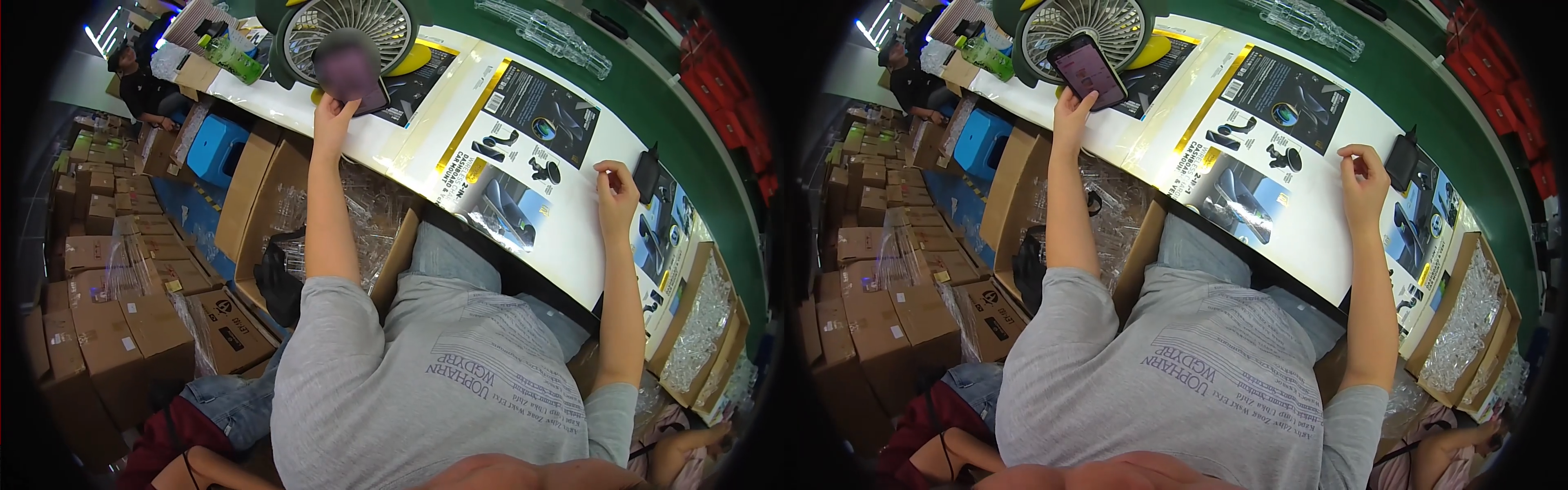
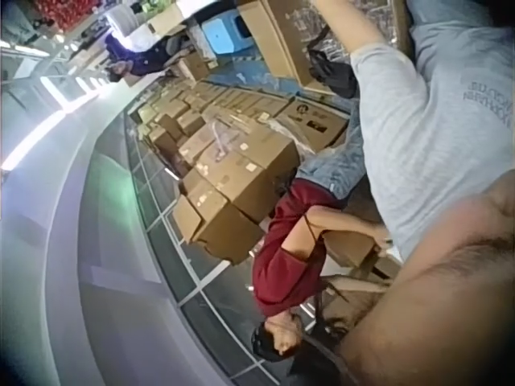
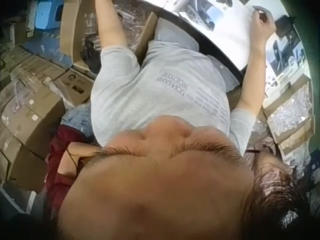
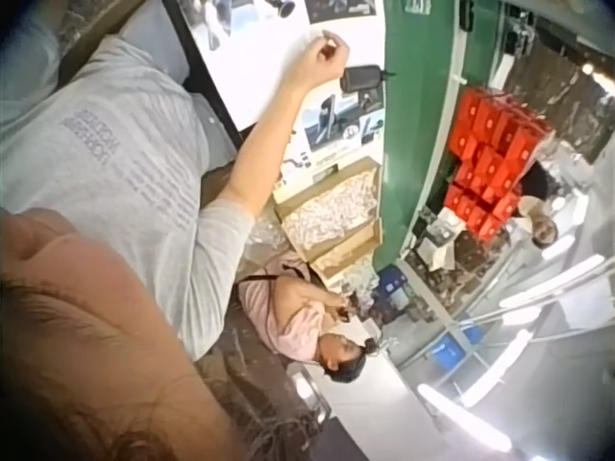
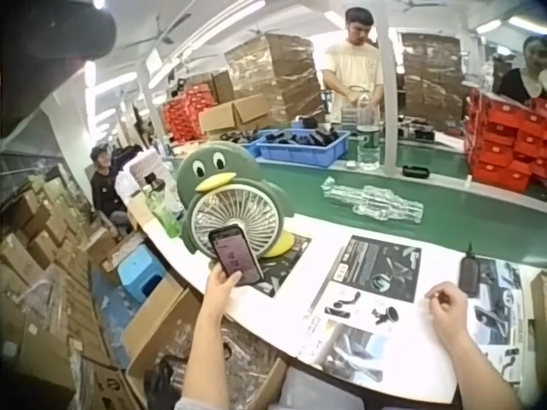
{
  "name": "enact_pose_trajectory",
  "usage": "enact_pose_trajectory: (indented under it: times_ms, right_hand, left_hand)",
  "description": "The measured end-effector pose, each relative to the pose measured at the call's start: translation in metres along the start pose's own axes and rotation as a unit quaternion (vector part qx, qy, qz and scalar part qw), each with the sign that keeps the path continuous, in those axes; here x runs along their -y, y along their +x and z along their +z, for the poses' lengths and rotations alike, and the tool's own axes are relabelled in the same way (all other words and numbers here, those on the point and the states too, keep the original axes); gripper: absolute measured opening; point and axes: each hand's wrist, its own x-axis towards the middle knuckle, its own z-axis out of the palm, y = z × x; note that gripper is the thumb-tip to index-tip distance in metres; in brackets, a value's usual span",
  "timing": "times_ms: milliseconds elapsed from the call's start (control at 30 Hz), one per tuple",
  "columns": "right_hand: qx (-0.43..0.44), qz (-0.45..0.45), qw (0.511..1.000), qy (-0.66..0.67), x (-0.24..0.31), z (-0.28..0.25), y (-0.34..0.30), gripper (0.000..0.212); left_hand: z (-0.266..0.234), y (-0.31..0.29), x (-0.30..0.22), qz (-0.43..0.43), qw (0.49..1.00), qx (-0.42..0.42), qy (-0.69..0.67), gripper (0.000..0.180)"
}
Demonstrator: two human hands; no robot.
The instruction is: Apply a liquid adhesive or sealant from a squeeze bottle into plastic containers on an assembly line.
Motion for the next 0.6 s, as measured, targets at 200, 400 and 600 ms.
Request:
enact_pose_trajectory:
  times_ms: [200, 400, 600]
  right_hand:
    - [0.002, 0.002, 1.0, -0.001, -0.0011, -0.0015, 0.0005, 0.01]
    - [0.005, 0.0, 1.0, 0.003, -0.0011, -0.0019, 0.0007, 0.011]
    - [0.009, 0.004, 1.0, 0.005, -0.0006, -0.0019, 0.0005, 0.01]
  left_hand:
    - [0.0011, -0.0001, -0.0008, 0.0, 1.0, -0.002, -0.003, 0.034]
    - [0.0011, -0.0007, -0.0029, -0.016, 1.0, 0.005, -0.009, 0.037]
    - [-0.0006, 0.0008, -0.0002, -0.006, 1.0, 0.004, -0.016, 0.034]
